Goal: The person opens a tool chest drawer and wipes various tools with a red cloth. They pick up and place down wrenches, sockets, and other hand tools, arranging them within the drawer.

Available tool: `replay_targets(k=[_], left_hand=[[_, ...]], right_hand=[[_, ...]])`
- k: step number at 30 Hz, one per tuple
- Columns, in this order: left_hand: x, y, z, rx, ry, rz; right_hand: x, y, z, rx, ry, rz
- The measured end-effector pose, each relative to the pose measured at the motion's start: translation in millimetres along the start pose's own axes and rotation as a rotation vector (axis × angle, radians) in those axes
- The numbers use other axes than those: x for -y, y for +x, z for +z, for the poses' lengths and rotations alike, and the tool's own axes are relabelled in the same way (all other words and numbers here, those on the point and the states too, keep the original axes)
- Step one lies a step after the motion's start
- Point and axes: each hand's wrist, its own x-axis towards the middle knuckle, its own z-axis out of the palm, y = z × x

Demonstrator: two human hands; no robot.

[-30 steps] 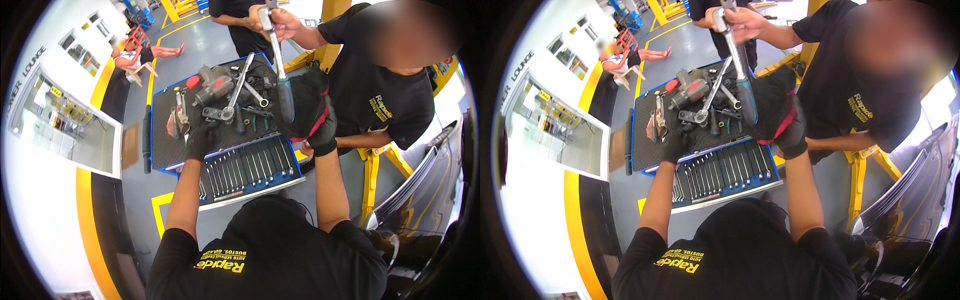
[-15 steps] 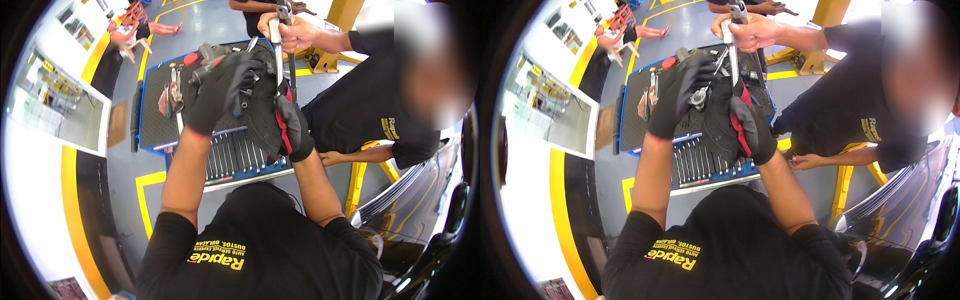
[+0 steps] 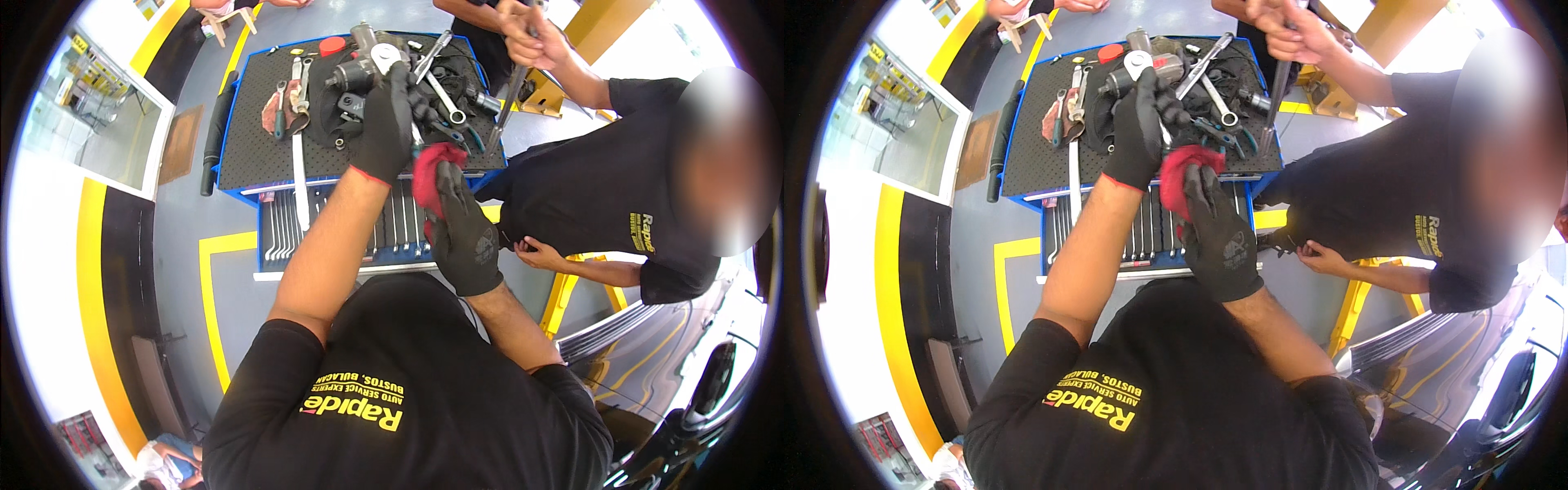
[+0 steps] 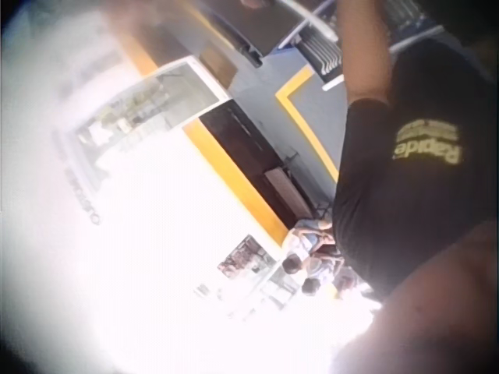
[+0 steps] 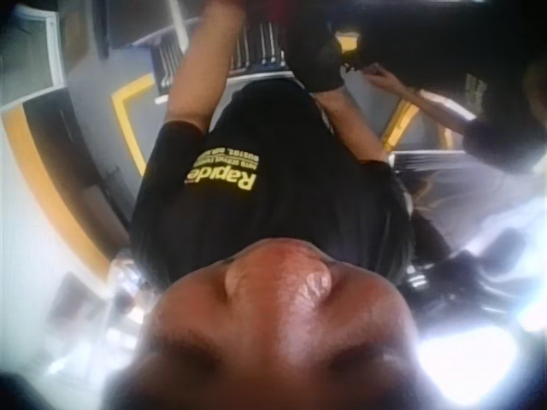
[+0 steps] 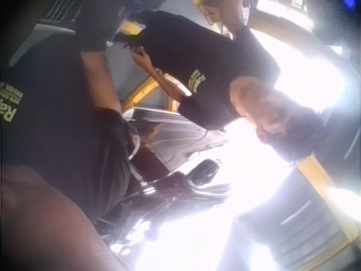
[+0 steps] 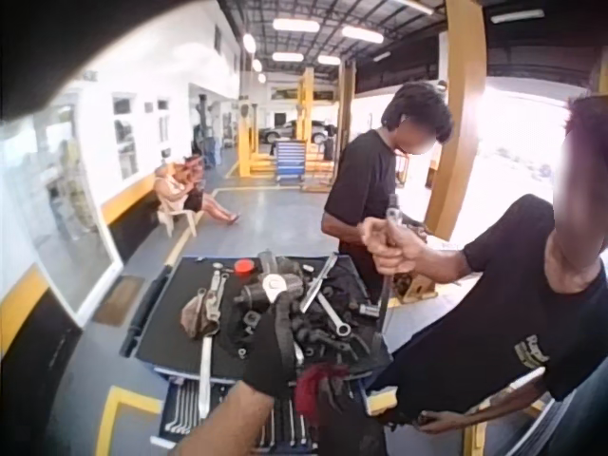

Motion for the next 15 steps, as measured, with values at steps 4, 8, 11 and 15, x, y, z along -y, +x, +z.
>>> replay_targets(k=[4, 8, 11, 15], left_hand=[[-7.8, 3.8, -13.6, -0.033, -0.084, 0.027], [-32.4, 26.3, -53.4, -0.072, -0.043, 0.126], [-36.1, 38.3, -83.3, -0.087, -0.019, 0.238], [-57.1, 39.9, -101.3, -0.185, -0.099, 0.187]], right_hand=[[-5.8, 51.6, 16.3, 0.020, -0.088, -0.197], [29.6, 33.2, 28.8, 0.140, -0.271, -0.134], [31.6, 16.8, 28.9, 0.316, -0.273, -0.036], [-21.0, -0.3, 21.1, 0.282, 0.063, -0.161]])
